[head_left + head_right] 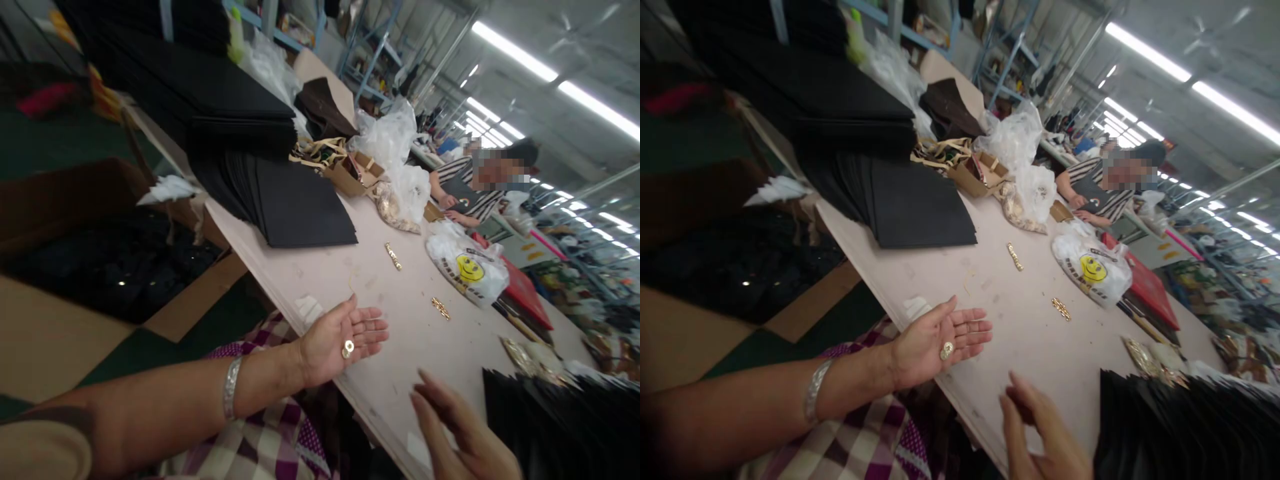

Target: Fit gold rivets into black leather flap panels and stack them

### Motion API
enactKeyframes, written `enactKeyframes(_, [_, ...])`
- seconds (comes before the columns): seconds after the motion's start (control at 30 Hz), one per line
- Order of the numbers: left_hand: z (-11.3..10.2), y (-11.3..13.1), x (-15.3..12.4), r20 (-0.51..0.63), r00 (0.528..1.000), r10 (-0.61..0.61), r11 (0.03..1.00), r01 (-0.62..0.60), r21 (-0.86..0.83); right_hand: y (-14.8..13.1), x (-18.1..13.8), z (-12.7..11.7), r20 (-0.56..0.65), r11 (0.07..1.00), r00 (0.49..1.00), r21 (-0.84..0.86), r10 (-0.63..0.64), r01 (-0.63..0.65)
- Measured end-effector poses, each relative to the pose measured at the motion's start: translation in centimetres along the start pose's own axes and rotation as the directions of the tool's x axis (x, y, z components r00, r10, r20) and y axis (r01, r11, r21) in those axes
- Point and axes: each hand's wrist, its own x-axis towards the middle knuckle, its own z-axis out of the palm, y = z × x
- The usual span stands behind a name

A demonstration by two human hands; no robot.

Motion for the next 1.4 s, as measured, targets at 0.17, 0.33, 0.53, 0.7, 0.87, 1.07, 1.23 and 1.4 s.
enactKeyframes(0.17, [-0.6, 0.6, -0.1, -0.005, 0.991, 0.135, 0.990, -0.135, -0.037, -5.6, 2.1, 9.3, 0.199, 0.979, 0.971, 0.177, -0.134, 0.099])
enactKeyframes(0.33, [-1.6, 1.4, -0.6, -0.007, 0.974, 0.224, 0.974, -0.224, 0.012, -6.2, 2.6, 12.4, 0.129, 0.977, 0.977, 0.150, -0.170, 0.150])
enactKeyframes(0.53, [-3.2, 2.2, -1.4, 0.031, 0.949, 0.314, 0.865, -0.299, 0.402, -6.5, 4.2, 12.9, 0.096, 0.977, 0.974, 0.073, -0.208, 0.201])
enactKeyframes(0.7, [-4.5, 3.7, -2.1, -0.008, 0.906, 0.423, 0.674, -0.309, 0.671, -6.4, 5.7, 13.0, 0.077, 0.940, 0.937, 0.010, -0.341, 0.342])
enactKeyframes(0.87, [-4.9, 5.1, -2.6, -0.064, 0.932, 0.357, 0.788, -0.264, 0.555, -6.8, 6.9, 12.6, 0.144, 0.924, 0.918, 0.159, -0.370, 0.348])
enactKeyframes(1.07, [-5.3, 6.9, -2.9, -0.070, 0.959, 0.275, 0.913, -0.237, 0.332, -5.3, 8.1, 13.4, 0.391, 0.897, 0.898, 0.442, -0.200, 0.008])
enactKeyframes(1.23, [-5.8, 10.7, -3.3, -0.147, 0.910, 0.388, 0.914, -0.359, 0.189, -3.5, 9.8, 16.3, 0.446, 0.888, 0.890, 0.441, -0.090, -0.131])
enactKeyframes(1.4, [-6.0, 13.1, -4.6, -0.198, 0.887, 0.418, 0.908, -0.405, 0.102, -5.2, 14.0, 18.8, 0.476, 0.893, 0.879, 0.397, -0.004, -0.211])
